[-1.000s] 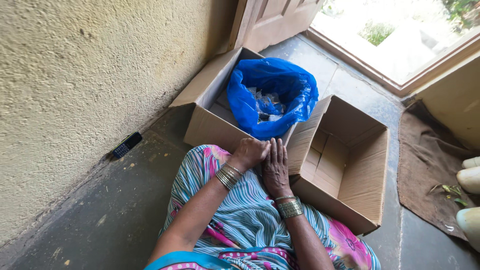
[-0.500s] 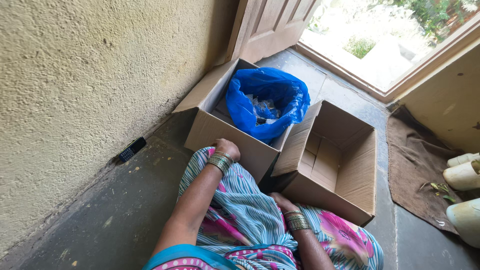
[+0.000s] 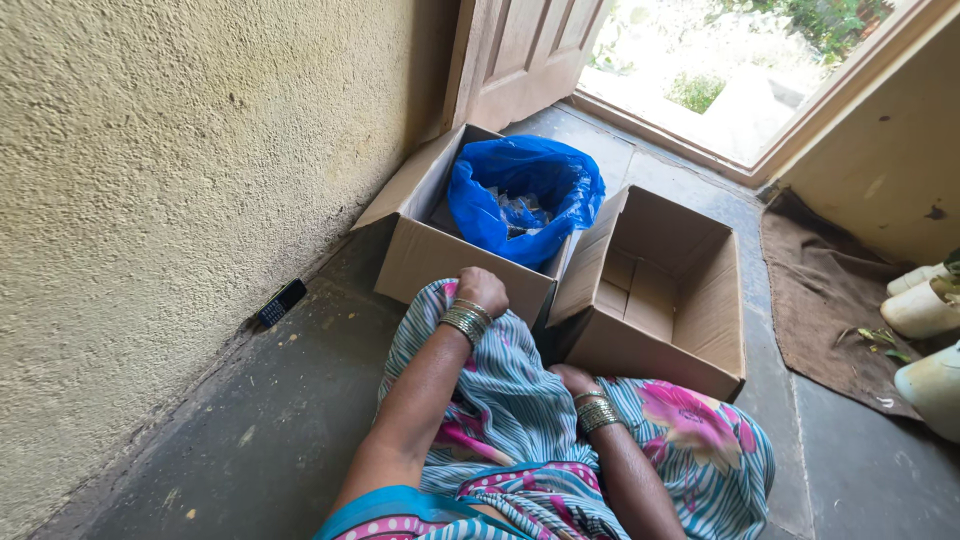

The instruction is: The person sits on the floor and sorts small pieces of paper and plastic waste from a blue bag into two cardboard boxes. They repeatedly pick up items, separate them by hand, and place them into the boxes.

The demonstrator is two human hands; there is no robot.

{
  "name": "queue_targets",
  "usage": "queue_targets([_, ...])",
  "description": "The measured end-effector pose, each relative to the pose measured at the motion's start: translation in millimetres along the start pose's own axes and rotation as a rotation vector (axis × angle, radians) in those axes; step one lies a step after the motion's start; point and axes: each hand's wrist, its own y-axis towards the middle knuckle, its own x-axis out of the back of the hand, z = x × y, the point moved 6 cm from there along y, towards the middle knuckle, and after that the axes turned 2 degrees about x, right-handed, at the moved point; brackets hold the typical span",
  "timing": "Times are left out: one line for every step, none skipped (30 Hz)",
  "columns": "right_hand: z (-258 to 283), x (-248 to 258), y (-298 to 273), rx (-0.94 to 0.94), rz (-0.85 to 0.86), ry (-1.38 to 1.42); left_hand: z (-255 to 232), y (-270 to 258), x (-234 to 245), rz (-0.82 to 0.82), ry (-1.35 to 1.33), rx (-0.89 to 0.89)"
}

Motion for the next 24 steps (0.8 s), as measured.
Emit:
queue_targets([0,5,0,0.029,-0.024,-0.025,-6,-4,8,-0.01,0.012,-0.016])
queue_targets([0,10,1,0.058,-0.046,-0.053,-12,-8,16,-0.02,0.022,-0.03])
queue_targets([1,14,1,0.088,-0.067,-0.081,-18,-11,24,-0.029,0.032,-0.043])
queue_targets([1,13,0,0.096,-0.083,-0.103,-23,-15,31,-0.029,0.048,-0.058])
queue_targets([1,14,-2,0.109,-0.098,-0.109,-29,-19,38,-0.028,0.064,-0.072])
queue_targets([1,14,-4,0.119,-0.113,-0.109,-33,-24,44,-0.027,0.079,-0.087])
queue_targets([1,14,-7,0.127,-0.127,-0.098,-36,-29,50,-0.041,0.094,-0.085])
queue_targets([2,15,-9,0.143,-0.144,-0.09,-38,-34,57,-0.057,0.106,-0.079])
queue_targets([2,14,-12,0.157,-0.16,-0.077,-38,-41,62,-0.073,0.119,-0.074])
queue_targets([1,11,-15,0.175,-0.175,-0.054,-37,-47,66,-0.084,0.126,-0.073])
queue_targets([1,8,-18,0.196,-0.187,-0.032,-34,-52,71,-0.095,0.132,-0.072])
queue_targets([1,1,-23,0.214,-0.196,0.002,-30,-56,76,-0.105,0.141,-0.071])
queue_targets([3,-6,-28,0.234,-0.199,0.037,-26,-61,79,-0.112,0.144,-0.075])
queue_targets([4,-9,-29,0.258,-0.199,0.081,-22,-68,80,-0.116,0.148,-0.083])
queue_targets([4,-13,-29,0.278,-0.193,0.12,-17,-71,82,-0.12,0.153,-0.091])
queue_targets([1,-20,-32,0.284,-0.179,0.16,-16,-75,81,-0.134,0.163,-0.094])
queue_targets([-1,-26,-31,0.292,-0.162,0.199,-14,-76,80,-0.149,0.174,-0.098])
queue_targets([-3,-34,-27,0.296,-0.138,0.233,-12,-78,76,-0.157,0.183,-0.104])
queue_targets([-5,-39,-20,0.299,-0.114,0.264,-8,-76,72,-0.164,0.168,-0.099])
queue_targets([-6,-43,-11,0.308,-0.082,0.309,-4,-74,67,-0.169,0.153,-0.091])
queue_targets([-8,-47,-2,0.318,-0.05,0.354,1,-72,61,-0.174,0.138,-0.083])
queue_targets([-9,-53,6,0.326,-0.023,0.403,5,-70,55,-0.178,0.137,-0.077])
queue_targets([-10,-61,11,0.335,0.003,0.452,9,-67,49,-0.182,0.136,-0.07])
queue_targets([-13,-65,19,0.292,0.016,0.336,14,-61,49,-0.196,0.133,-0.056])
